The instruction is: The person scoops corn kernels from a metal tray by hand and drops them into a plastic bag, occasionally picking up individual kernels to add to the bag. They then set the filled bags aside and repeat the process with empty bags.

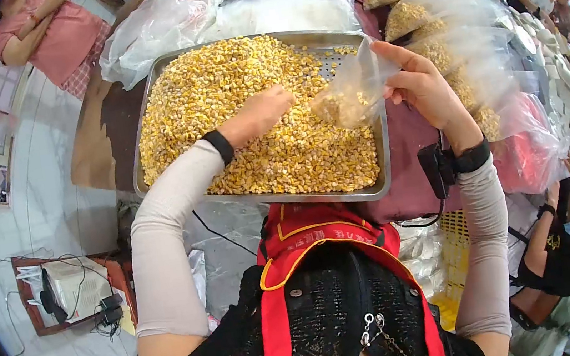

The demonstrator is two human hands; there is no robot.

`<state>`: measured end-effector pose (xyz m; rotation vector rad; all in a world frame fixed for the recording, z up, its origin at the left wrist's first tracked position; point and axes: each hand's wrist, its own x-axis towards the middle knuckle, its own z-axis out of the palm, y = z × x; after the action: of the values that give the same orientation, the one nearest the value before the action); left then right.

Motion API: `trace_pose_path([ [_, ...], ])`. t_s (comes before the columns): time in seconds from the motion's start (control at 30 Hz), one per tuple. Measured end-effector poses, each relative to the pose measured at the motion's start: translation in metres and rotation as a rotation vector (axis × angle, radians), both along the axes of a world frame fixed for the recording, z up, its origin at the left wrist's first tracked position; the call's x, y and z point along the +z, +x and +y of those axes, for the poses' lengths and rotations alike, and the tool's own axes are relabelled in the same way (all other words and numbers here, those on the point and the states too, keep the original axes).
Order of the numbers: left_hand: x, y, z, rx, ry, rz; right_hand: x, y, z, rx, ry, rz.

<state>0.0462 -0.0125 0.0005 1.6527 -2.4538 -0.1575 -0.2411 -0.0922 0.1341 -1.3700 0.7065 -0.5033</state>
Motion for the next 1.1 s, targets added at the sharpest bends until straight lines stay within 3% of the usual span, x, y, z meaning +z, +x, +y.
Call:
trace_pose_path([
  [0.07,0.003,0.006,0.002,0.403,0.245,0.667,0.003,0.004,0.004,-0.023,-0.023,0.009],
  [0.1,0.005,0.005,0.002,0.542,0.186,0.997,0.004,0.006,0.005,-0.027,-0.022,0.008],
  [0.13,0.009,0.009,0.003,0.540,0.188,0.997,0.005,0.008,0.006,-0.023,-0.041,0.009],
  [0.2,0.021,0.022,0.004,0.795,0.482,1.969,0.006,0.012,0.008,-0.018,-0.060,0.011],
  [0.23,0.026,0.022,0.001,0.795,0.527,2.126,0.007,0.015,0.008,0.012,-0.073,0.012],
  [0.33,0.060,0.013,-0.011,0.695,0.484,2.259,0.012,0.025,0.013,0.055,-0.128,0.035],
  [0.37,0.076,0.010,-0.012,0.394,0.551,2.308,0.015,0.029,0.015,0.073,-0.167,0.060],
  [0.4,0.092,0.006,-0.017,0.388,0.552,2.309,0.018,0.032,0.018,0.070,-0.171,0.062],
  [0.47,0.125,-0.010,-0.031,0.053,0.560,2.348,0.023,0.037,0.021,0.081,-0.180,0.089],
  [0.57,0.161,-0.048,-0.041,-0.100,0.577,2.317,0.022,0.042,0.021,0.103,-0.183,0.071],
  [0.73,0.154,-0.097,-0.043,0.176,0.431,2.176,0.022,0.038,0.019,0.122,-0.209,0.086],
  [0.8,0.144,-0.097,-0.045,0.229,0.185,1.791,0.019,0.034,0.018,0.093,-0.204,0.103],
  [0.93,0.139,-0.091,-0.041,0.183,0.159,1.566,0.019,0.030,0.018,0.060,-0.170,0.118],
  [1.1,0.137,-0.095,-0.039,0.167,0.080,1.566,0.013,0.028,0.012,0.054,-0.152,0.092],
])
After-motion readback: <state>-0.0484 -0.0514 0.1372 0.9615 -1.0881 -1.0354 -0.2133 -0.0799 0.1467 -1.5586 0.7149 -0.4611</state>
